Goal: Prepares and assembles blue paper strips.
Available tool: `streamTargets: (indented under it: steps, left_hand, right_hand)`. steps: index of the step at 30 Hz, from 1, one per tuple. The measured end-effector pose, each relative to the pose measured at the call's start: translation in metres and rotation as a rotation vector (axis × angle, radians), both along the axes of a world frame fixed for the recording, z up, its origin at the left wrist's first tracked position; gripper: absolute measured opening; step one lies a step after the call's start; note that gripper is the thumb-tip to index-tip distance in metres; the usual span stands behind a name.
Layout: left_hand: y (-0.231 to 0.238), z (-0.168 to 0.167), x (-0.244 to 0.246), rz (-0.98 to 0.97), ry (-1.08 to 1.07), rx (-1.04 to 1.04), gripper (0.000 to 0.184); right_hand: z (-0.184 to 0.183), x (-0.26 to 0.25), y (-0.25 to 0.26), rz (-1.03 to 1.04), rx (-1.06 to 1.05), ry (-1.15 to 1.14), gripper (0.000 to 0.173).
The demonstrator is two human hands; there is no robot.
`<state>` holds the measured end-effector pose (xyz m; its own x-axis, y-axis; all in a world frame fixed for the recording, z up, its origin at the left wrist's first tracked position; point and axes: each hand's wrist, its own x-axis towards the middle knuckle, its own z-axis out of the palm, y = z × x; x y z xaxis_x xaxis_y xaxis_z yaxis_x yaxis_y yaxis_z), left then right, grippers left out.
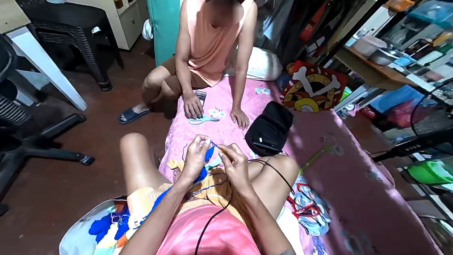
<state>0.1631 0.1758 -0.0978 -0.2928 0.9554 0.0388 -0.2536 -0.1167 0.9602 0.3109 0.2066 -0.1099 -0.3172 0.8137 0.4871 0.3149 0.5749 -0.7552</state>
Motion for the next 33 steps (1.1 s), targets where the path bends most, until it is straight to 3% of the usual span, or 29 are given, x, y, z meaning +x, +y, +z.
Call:
streamTargets:
  steps: [5,14,24,27,29,33]
  left_hand:
    - [0.000,0.010,-0.012,-0.148,-0.110,-0.113,0.012]
    - [0.005,0.006,-0.038,-0.489,-0.214,-0.208,0.016]
    - [0.009,-0.012,-0.055,-0.789,-0.128,-0.215,0.015]
    - [0.011,-0.015,-0.055,-0.831,-0.135,-0.222,0.016]
    - [0.009,-0.015,-0.054,-0.791,-0.107,-0.222,0.018]
    - [0.001,-0.016,-0.035,-0.337,0.227,-0.156,0.013]
  right_hand:
    - [-0.001,0.008,0.005,-0.063,0.279,-0.155,0.026]
    - [0.008,0.022,0.015,-0.038,0.545,-0.296,0.025]
    - [0.001,0.044,0.021,0.173,0.466,-0.300,0.022]
    - [-0.001,0.050,0.021,0.265,0.323,-0.265,0.021]
    - [0.000,0.054,0.020,0.387,0.007,-0.114,0.020]
    - [0.003,0.061,0.025,0.398,-0.703,0.585,0.017]
